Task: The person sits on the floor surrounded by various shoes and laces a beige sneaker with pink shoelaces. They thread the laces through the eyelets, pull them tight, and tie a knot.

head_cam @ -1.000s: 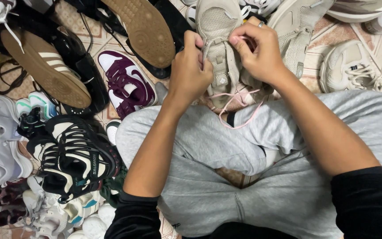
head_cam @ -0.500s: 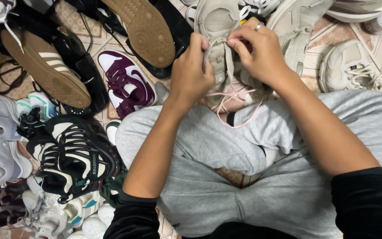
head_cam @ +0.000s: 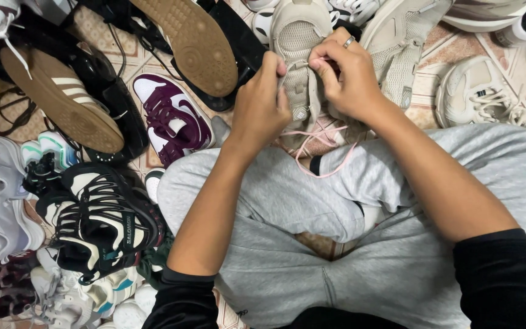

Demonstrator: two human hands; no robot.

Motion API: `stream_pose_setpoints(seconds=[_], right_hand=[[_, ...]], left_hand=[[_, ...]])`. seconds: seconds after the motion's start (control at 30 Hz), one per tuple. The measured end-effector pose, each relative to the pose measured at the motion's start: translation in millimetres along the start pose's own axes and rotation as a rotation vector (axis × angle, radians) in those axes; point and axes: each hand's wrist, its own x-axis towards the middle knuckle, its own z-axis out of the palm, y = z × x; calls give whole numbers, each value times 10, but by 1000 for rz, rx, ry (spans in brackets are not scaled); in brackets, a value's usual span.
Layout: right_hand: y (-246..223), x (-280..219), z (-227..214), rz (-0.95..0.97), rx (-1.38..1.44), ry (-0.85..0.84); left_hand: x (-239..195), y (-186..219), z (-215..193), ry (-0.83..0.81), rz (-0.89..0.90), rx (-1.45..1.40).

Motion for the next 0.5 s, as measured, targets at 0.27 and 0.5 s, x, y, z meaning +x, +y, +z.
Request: stream_pose_setpoints(seconds=[0.27, 0.5], right_hand=[[-104, 23, 27, -88, -65, 95], [-30, 33, -64, 67, -53, 13]], left_hand=[[0, 18, -13, -15, -14, -77], [15, 13, 18, -13, -146, -170]])
